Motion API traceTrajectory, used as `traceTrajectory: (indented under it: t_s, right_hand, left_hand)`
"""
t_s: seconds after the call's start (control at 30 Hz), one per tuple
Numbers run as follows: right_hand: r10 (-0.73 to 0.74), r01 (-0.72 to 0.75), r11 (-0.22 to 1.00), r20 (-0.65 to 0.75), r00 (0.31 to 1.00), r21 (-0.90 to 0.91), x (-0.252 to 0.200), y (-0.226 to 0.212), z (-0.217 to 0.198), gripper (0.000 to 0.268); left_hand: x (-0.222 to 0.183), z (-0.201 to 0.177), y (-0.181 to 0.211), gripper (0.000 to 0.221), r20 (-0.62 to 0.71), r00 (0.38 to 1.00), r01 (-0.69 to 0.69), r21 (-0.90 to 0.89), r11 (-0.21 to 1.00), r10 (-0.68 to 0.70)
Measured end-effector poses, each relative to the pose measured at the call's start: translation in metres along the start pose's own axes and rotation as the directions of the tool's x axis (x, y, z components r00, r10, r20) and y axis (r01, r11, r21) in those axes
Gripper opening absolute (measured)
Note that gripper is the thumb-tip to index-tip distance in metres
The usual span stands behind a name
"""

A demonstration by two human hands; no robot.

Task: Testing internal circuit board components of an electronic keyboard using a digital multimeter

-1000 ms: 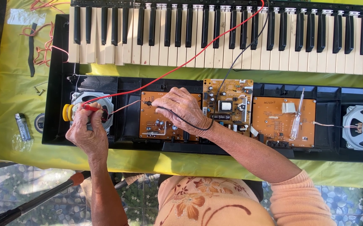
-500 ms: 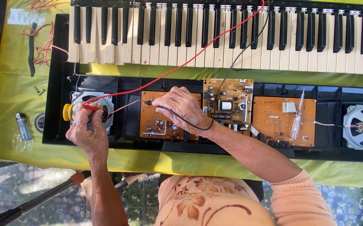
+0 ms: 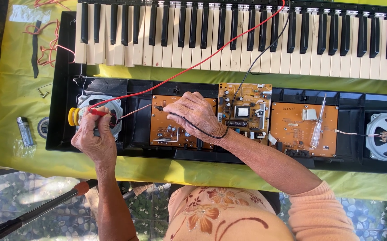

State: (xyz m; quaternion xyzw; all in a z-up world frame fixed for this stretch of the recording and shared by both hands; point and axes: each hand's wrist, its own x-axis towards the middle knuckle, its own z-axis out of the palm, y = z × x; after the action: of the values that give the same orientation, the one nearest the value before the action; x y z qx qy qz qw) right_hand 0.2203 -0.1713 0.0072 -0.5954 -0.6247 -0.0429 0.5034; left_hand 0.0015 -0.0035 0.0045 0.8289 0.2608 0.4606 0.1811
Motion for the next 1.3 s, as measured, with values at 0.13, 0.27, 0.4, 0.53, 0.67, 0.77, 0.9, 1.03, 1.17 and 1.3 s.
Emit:
traceTrajectory:
  t_s: [0.13, 0.27, 0.4, 0.53, 0.67, 0.77, 0.9, 1.03, 1.17, 1.3]
  right_hand:
    - [-0.001, 0.001, 1.0, -0.013, 1.0, 0.012, 0.001, 0.0, 0.001, 0.013]
    - [-0.013, 0.013, 1.0, -0.019, 1.0, -0.005, 0.0, -0.002, -0.001, 0.012]
    - [-0.003, 0.004, 0.999, -0.026, 1.0, 0.043, 0.0, -0.004, -0.002, 0.012]
    - [-0.016, 0.017, 0.999, -0.029, 0.999, 0.03, 0.001, -0.003, -0.001, 0.011]
    - [-0.021, 0.021, 1.0, -0.029, 0.999, 0.012, 0.001, -0.003, -0.003, 0.011]
    - [-0.023, 0.024, 1.0, -0.026, 0.999, 0.015, 0.0, -0.002, -0.001, 0.01]
    - [-0.015, 0.016, 1.0, -0.026, 1.0, 0.025, 0.002, -0.003, -0.003, 0.011]
    - [-0.012, 0.013, 1.0, -0.031, 0.999, 0.006, 0.0, -0.003, -0.002, 0.011]
    - [-0.005, 0.005, 1.0, -0.033, 0.999, 0.001, 0.001, -0.002, -0.001, 0.011]
    - [-0.01, 0.01, 1.0, -0.03, 1.0, -0.006, 0.002, -0.003, -0.002, 0.012]
  left_hand:
    - [-0.001, 0.0, -0.002, 0.011, -0.003, 1.0, -0.007, 0.014, 1.0, 0.007]
    - [0.0, -0.001, -0.002, 0.011, 0.002, 1.0, -0.002, -0.012, 1.0, 0.002]
    - [0.001, -0.003, 0.003, 0.01, -0.034, 0.998, -0.043, -0.003, 0.999, 0.043]
    - [-0.008, -0.007, -0.002, 0.011, -0.027, 0.998, -0.06, 0.0, 0.998, 0.06]
    - [-0.014, -0.007, -0.005, 0.012, -0.048, 0.998, -0.049, 0.003, 0.999, 0.049]
    - [-0.016, -0.008, -0.004, 0.012, -0.052, 0.998, -0.043, 0.003, 0.999, 0.043]
    - [-0.016, -0.006, -0.001, 0.014, -0.053, 0.998, -0.043, -0.003, 0.999, 0.043]
    - [-0.018, -0.007, -0.003, 0.014, -0.056, 0.997, -0.06, -0.01, 0.998, 0.059]
    - [-0.02, -0.006, -0.003, 0.016, -0.079, 0.995, -0.068, -0.023, 0.997, 0.066]
    - [-0.019, -0.004, -0.001, 0.014, -0.086, 0.994, -0.075, -0.035, 0.997, 0.072]
